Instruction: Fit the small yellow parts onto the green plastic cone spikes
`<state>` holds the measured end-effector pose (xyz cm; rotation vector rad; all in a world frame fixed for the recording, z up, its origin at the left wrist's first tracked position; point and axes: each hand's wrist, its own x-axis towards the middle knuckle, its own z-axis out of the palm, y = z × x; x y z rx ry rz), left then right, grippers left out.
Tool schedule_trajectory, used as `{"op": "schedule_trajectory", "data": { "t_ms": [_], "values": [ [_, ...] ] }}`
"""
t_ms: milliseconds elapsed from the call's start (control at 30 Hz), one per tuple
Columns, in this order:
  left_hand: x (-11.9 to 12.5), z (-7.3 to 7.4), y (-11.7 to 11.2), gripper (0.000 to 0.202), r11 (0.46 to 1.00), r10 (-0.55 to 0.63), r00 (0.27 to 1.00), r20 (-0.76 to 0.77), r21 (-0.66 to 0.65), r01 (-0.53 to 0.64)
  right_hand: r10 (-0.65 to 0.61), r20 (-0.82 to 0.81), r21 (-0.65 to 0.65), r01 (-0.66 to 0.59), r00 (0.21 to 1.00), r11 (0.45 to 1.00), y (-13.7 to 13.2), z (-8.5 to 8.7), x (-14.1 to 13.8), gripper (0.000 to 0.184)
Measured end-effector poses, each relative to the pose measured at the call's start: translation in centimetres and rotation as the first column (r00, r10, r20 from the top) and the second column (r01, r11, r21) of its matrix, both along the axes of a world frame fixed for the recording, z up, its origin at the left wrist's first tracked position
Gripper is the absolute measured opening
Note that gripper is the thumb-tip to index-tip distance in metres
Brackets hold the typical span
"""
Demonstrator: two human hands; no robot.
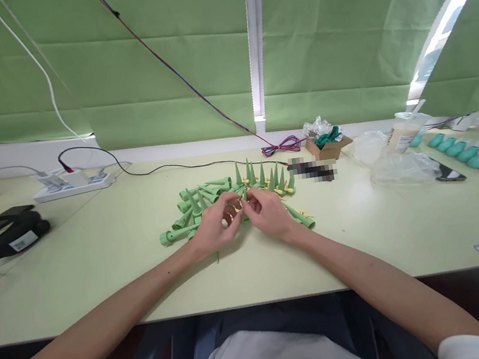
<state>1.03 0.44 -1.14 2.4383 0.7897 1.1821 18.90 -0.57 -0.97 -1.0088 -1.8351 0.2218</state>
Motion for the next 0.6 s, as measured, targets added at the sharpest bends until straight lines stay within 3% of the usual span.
{"op": "schedule_trajectory", "data": {
  "t_ms": [167,300,400,600],
  "values": [
    [0.0,0.4,-0.5,0.005,0.983,-0.076,0.996,-0.044,0.161,0.082,-0.046,0.004,0.038,0.046,0.999,0.998,0.4,-0.1,0.3,0.02],
    [0.2,0.1,-0.9,0.022,0.954,-0.154,0.96,-0.234,0.22,0.206,-0.098,0.025,0.056,0.097,0.995,0.994,1.0,-0.3,0.5,0.021],
    [0.4,-0.3,-1.0,0.025,0.951,-0.158,0.938,-0.309,0.209,0.229,-0.116,0.035,0.067,0.113,0.993,0.991,1.4,0.1,0.7,0.02],
    [0.5,-0.1,-1.1,0.029,0.962,-0.162,0.923,-0.348,0.154,0.227,-0.148,0.035,0.047,0.147,0.988,0.988,2.1,2.7,1.2,0.021]
  ]
}}
